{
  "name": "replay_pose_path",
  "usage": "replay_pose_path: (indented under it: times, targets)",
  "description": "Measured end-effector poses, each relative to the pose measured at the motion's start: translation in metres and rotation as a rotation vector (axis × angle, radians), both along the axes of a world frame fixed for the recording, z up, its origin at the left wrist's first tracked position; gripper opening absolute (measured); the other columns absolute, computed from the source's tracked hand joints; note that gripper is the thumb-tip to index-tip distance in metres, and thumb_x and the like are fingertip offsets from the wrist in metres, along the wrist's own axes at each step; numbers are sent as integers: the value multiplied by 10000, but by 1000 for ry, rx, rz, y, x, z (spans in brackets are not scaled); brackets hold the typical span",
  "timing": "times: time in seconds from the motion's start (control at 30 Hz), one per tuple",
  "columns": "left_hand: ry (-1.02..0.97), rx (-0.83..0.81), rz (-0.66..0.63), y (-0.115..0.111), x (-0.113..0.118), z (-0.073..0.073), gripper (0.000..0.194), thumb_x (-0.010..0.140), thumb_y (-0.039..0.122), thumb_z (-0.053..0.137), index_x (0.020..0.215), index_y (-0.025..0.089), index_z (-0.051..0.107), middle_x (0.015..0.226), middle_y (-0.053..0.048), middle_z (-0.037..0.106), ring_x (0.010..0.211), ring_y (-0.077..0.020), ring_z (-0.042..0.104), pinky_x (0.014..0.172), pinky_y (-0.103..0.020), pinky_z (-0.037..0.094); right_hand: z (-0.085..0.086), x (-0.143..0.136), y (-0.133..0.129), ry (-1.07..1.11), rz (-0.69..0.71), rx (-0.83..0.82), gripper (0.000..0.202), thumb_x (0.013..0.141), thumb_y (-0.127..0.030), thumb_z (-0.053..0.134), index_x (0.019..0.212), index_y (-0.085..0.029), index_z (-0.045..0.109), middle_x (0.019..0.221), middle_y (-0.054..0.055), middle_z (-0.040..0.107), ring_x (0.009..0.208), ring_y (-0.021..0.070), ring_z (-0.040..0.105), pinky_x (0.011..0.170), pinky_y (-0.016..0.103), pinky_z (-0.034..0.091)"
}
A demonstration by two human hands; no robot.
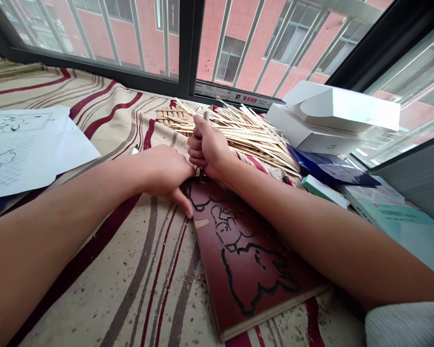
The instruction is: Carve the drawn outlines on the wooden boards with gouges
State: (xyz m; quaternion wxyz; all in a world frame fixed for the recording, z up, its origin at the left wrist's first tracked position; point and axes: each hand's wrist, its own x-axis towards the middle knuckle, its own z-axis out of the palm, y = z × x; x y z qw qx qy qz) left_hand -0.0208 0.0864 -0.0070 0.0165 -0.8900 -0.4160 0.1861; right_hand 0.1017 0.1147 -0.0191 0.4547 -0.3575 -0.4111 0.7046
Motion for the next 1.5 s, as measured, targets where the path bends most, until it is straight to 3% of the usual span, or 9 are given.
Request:
replay_pose_path:
  times: [0.33, 0.63, 0.83, 1.03, 1.33, 1.5]
  targets:
    - [-18, -36, -52, 0, 0, 1, 852, 647, 908, 641, 1041, 163, 762, 1020, -155, 766, 925, -325, 682, 822, -378, 473, -1, 0, 9, -32, 72, -187, 431, 1091, -391, 351, 703, -226, 266, 421, -127, 213, 331, 27, 127, 357, 157, 58]
    - [-38, -1, -61, -6, 0, 6, 836, 655, 893, 659, 1073, 176, 758, 1051, -151, 771, 931, -322, 700, 781, -366, 488, 5, 9, 5, -69, 222, -213, 440, 1090, -364, 350, 679, -227, 270, 428, -118, 224, 341, 36, 110, 334, 163, 59]
    - [-61, 24, -67, -8, 0, 7, 853, 666, 888, 657, 1168, 200, 720, 1135, -133, 772, 965, -300, 712, 775, -341, 480, 11, 23, 5, 19, 88, -90, 449, 1099, -361, 329, 682, -231, 224, 441, -120, 190, 369, 46, 68, 346, 172, 56]
    - [-36, 15, -69, -7, 0, 7, 817, 688, 877, 645, 1134, 197, 719, 1135, -136, 771, 991, -315, 715, 780, -346, 483, 5, 10, -1, 49, 17, 51, 454, 1072, -410, 443, 694, -235, 261, 459, -120, 223, 384, 58, 102, 364, 190, 78]
    - [-43, -10, -32, -4, -1, 4, 824, 669, 876, 657, 1145, 209, 740, 1148, -144, 765, 1002, -326, 694, 857, -368, 477, 2, 6, -3, 6, 137, 103, 509, 1041, -545, 478, 696, -233, 272, 475, -118, 214, 407, 58, 87, 376, 194, 96]
    - [-22, -32, 21, -3, 2, 5, 844, 637, 875, 682, 1185, 237, 742, 1130, -131, 767, 995, -325, 690, 875, -371, 474, 4, 10, -3, 50, 286, 116, 529, 1038, -562, 474, 677, -229, 280, 486, -113, 203, 418, 55, 69, 373, 189, 69]
